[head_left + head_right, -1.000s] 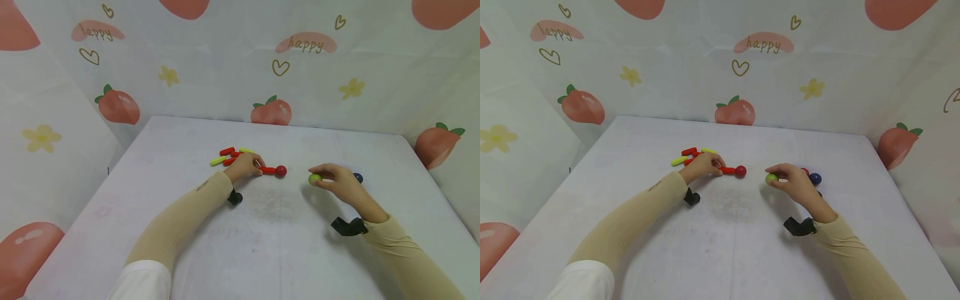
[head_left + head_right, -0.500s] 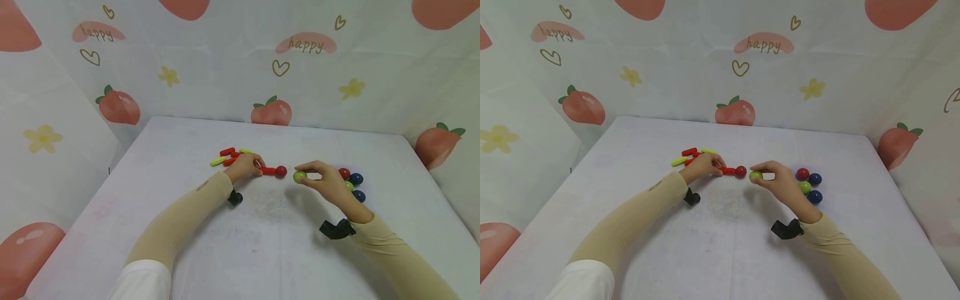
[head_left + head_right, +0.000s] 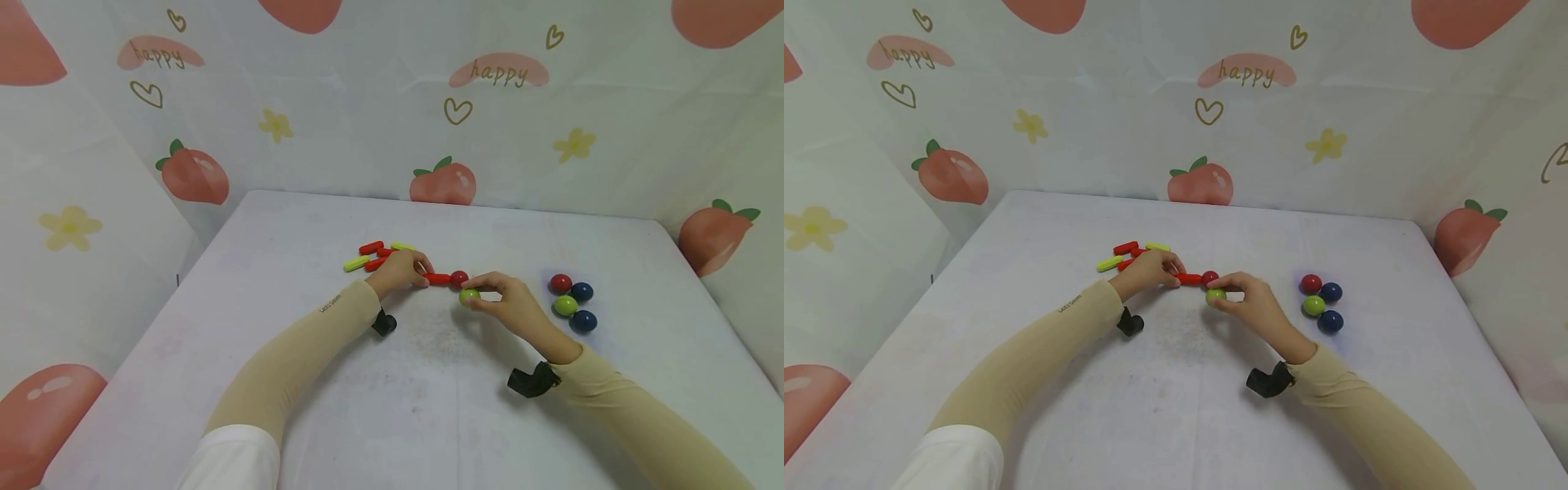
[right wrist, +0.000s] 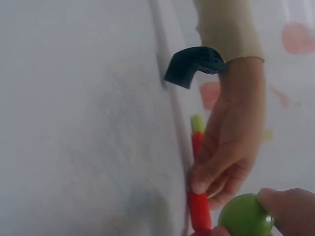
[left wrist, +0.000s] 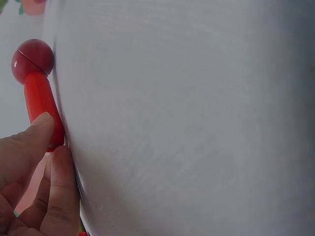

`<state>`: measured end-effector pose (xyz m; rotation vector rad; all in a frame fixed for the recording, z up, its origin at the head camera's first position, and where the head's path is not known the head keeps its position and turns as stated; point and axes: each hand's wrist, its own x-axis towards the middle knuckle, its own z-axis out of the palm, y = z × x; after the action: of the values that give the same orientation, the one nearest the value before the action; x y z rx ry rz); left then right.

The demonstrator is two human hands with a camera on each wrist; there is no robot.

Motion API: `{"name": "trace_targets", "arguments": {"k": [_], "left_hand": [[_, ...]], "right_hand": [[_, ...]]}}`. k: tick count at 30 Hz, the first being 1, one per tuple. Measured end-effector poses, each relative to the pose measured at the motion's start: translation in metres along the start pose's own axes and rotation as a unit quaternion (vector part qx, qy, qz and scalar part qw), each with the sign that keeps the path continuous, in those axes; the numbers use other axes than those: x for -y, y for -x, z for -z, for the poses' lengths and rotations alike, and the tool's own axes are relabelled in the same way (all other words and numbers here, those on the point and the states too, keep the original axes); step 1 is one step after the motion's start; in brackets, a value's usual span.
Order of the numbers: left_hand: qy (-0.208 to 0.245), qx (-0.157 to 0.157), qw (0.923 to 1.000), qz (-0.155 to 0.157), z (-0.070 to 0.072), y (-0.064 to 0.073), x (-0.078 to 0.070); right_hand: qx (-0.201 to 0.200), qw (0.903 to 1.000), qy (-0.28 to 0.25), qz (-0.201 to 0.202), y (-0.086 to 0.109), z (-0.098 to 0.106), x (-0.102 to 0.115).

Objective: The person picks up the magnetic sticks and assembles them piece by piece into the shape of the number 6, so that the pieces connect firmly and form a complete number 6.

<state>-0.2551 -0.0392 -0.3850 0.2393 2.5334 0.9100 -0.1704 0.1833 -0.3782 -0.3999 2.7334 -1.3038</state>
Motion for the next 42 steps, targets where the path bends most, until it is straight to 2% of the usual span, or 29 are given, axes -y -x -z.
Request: {"name": "trace_targets", "arguments": {"k": [7, 27, 35, 42], "left_hand": [[-0.002, -0.003, 1.0, -0.005, 0.0, 0.0, 0.0], [0.001, 0.007, 1.0, -0.006, 0.001, 0.0, 0.0], [-0.003, 0.006, 0.9999, -0.014, 0.002, 0.0, 0.0], [-0.004, -0.008, 0.9997, -0.021, -0.001, 0.0, 0.001]], "right_hand": [[0.012, 0.9998, -0.01, 0.012, -0.006, -0.01, -0.007], [0.044, 0.999, -0.006, 0.001, -0.023, -0.03, -0.005], [0.06, 0.9982, -0.002, -0.007, -0.027, -0.034, -0.002], [0.078, 0.9969, -0.005, -0.001, -0.027, -0.033, -0.001]]}}
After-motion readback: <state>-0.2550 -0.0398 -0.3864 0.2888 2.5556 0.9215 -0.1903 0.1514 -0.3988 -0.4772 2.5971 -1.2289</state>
